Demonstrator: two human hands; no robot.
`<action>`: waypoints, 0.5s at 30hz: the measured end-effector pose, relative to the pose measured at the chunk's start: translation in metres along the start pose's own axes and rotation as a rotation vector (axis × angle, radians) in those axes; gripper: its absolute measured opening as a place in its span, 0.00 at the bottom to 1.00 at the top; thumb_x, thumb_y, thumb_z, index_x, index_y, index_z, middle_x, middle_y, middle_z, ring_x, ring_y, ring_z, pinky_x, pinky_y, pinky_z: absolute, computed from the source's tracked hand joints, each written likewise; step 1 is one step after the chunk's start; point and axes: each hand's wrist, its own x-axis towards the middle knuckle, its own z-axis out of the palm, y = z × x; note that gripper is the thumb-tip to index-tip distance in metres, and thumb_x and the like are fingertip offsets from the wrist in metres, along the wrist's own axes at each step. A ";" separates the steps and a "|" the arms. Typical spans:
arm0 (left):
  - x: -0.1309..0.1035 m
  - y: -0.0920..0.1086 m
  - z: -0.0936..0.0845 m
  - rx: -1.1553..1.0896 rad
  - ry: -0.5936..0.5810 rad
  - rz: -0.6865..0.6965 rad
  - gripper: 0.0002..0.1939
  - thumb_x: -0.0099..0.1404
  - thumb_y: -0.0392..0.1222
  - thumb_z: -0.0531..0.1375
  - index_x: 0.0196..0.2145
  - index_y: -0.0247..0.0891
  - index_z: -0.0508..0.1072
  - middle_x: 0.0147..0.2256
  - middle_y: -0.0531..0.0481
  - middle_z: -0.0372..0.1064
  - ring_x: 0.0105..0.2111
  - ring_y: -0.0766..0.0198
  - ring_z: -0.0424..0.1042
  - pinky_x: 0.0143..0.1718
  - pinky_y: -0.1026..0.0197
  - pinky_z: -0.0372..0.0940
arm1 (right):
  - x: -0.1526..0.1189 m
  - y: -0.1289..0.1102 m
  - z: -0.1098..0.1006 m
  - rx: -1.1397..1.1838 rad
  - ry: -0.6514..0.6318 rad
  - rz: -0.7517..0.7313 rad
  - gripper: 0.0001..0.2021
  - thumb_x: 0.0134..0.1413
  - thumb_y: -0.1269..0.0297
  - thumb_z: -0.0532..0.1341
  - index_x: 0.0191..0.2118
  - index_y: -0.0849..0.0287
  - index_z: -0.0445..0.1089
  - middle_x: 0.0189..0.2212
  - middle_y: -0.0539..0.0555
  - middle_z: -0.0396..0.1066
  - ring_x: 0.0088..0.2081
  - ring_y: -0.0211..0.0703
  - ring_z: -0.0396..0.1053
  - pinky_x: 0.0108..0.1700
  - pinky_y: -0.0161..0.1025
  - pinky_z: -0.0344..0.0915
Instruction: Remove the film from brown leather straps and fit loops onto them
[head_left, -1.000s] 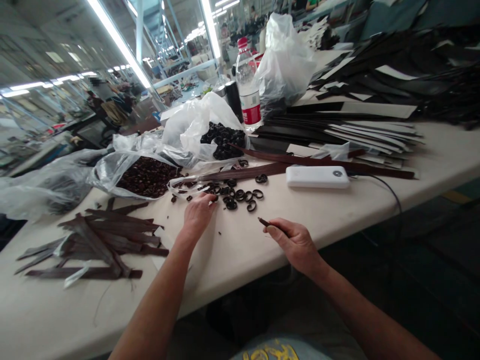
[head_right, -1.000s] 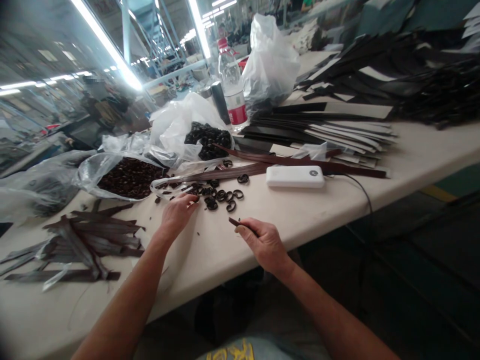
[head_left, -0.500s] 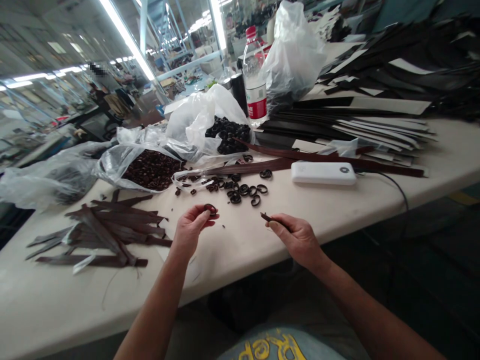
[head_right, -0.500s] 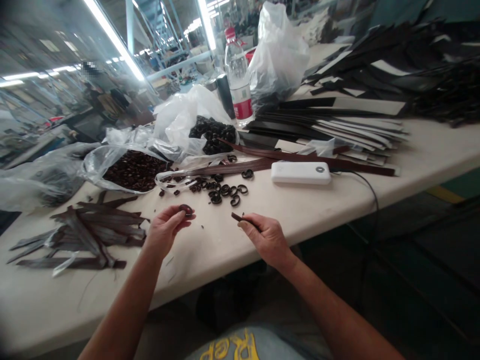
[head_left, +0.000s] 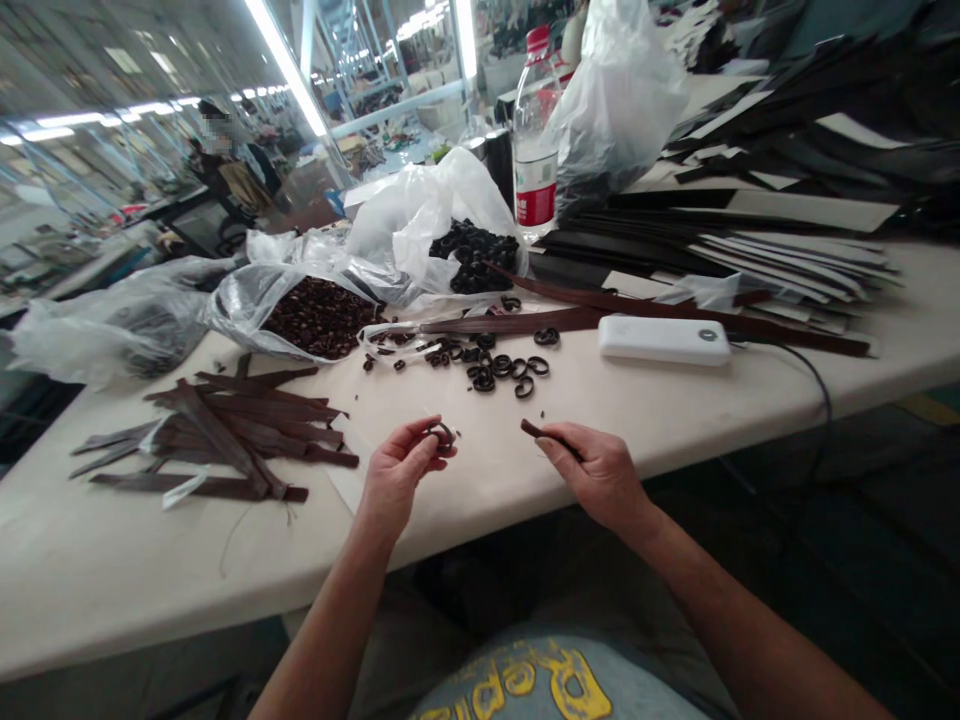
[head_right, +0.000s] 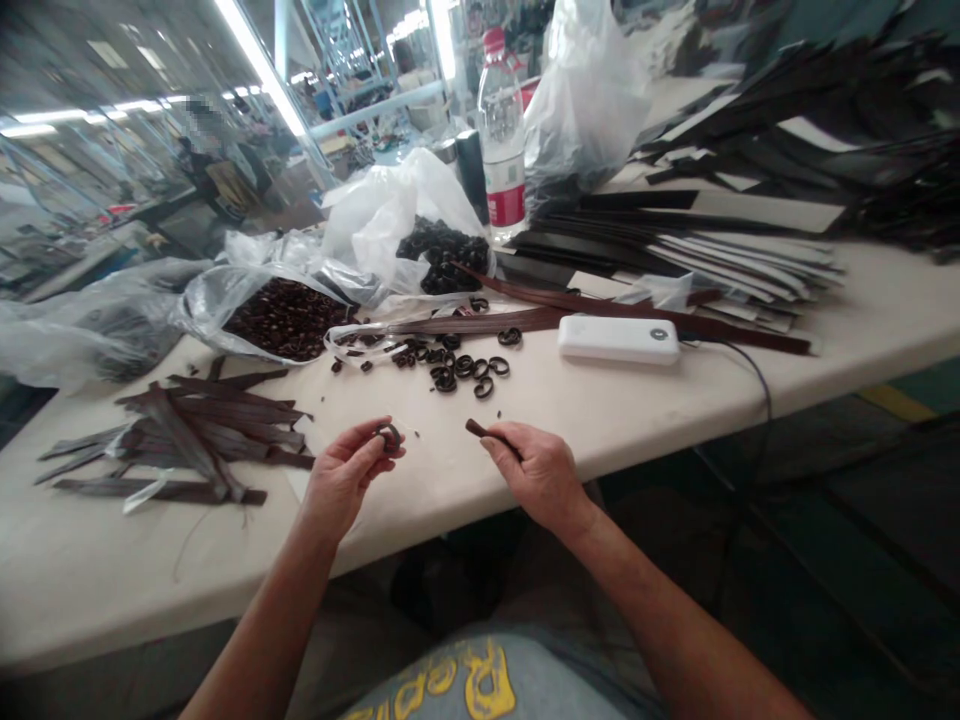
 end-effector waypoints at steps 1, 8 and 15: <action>0.000 0.000 0.001 0.008 -0.010 0.004 0.23 0.55 0.49 0.70 0.47 0.35 0.76 0.38 0.43 0.80 0.32 0.61 0.79 0.32 0.64 0.70 | -0.001 0.001 -0.001 -0.003 -0.006 0.004 0.10 0.64 0.61 0.57 0.38 0.56 0.75 0.33 0.54 0.79 0.33 0.46 0.76 0.38 0.38 0.68; 0.004 -0.005 0.029 0.127 -0.130 0.046 0.21 0.59 0.49 0.67 0.46 0.35 0.77 0.38 0.42 0.80 0.33 0.59 0.79 0.35 0.59 0.71 | -0.003 0.006 -0.004 -0.047 -0.020 0.013 0.10 0.65 0.61 0.56 0.40 0.57 0.75 0.35 0.55 0.79 0.35 0.46 0.76 0.40 0.39 0.68; 0.077 0.013 0.078 0.362 -0.296 0.321 0.17 0.63 0.43 0.61 0.49 0.36 0.76 0.42 0.43 0.78 0.39 0.59 0.77 0.40 0.58 0.71 | -0.002 0.012 -0.006 -0.087 -0.016 0.008 0.11 0.66 0.61 0.56 0.41 0.57 0.75 0.35 0.55 0.79 0.36 0.46 0.76 0.40 0.38 0.67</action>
